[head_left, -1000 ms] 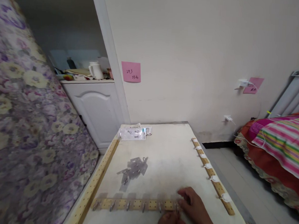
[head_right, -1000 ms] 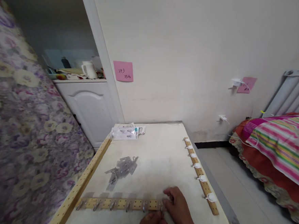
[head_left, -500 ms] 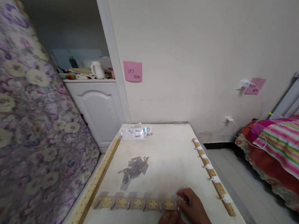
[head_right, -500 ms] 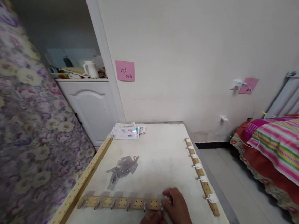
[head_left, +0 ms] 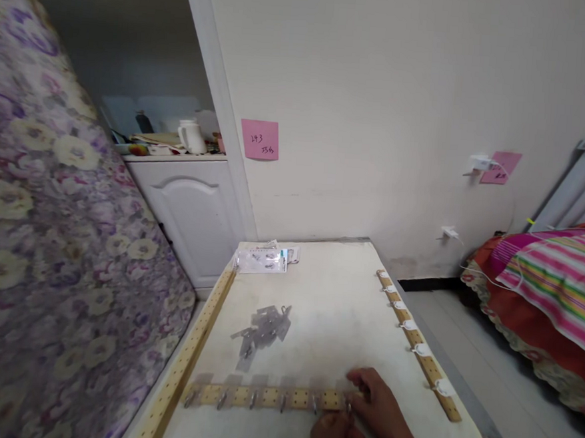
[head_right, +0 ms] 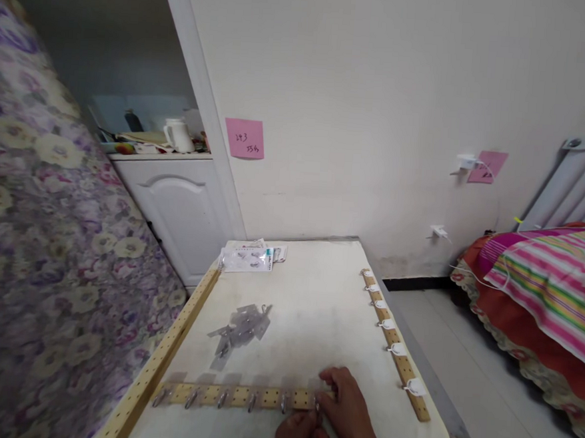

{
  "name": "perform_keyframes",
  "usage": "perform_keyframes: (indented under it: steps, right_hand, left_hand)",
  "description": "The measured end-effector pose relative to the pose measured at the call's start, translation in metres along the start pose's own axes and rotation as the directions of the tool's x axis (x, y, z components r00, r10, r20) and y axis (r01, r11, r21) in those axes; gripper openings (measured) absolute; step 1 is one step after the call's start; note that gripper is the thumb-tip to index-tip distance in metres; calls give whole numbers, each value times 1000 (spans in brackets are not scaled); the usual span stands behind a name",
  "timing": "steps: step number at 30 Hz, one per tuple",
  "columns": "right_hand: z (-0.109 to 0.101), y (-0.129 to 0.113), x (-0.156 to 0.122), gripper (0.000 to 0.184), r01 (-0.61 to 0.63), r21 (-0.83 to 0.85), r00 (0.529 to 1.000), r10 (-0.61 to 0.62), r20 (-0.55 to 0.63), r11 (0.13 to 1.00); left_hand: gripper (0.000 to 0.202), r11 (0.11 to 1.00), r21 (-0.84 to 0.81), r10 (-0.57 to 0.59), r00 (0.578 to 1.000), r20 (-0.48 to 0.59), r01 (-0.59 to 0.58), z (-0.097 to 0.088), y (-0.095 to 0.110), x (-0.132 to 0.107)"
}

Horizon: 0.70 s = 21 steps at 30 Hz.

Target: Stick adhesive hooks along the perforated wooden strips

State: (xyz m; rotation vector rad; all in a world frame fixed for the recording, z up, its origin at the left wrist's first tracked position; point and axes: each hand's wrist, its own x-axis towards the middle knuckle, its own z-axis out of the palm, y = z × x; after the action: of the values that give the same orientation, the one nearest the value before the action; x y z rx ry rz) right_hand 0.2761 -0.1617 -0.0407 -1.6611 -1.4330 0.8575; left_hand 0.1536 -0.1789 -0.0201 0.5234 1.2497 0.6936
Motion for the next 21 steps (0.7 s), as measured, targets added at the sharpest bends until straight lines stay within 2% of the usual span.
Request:
perform_keyframes:
  steps: [4, 8, 16, 21]
  right_hand:
    - [0, -2, 3, 30, -43, -13, 999, 43, 3, 999]
    - [1, -2, 6, 30, -90, -27, 996, 91, 8, 996]
    - [-1, -5, 12, 29, -120, -81, 990, 125, 63, 989]
    - [0, 1, 16, 27, -130, -68, 988, 135, 77, 989]
  left_hand:
    - [26, 1000, 7, 4, 1000, -29, -4, 1, -6, 6]
    - [28, 1000, 13, 14, 1000, -10, -14, -1, -9, 9]
    - [27, 1000, 13, 28, 1000, 4, -28, -4, -12, 13]
    - [27, 1000, 4, 6, 1000, 18, -6, -6, -15, 13]
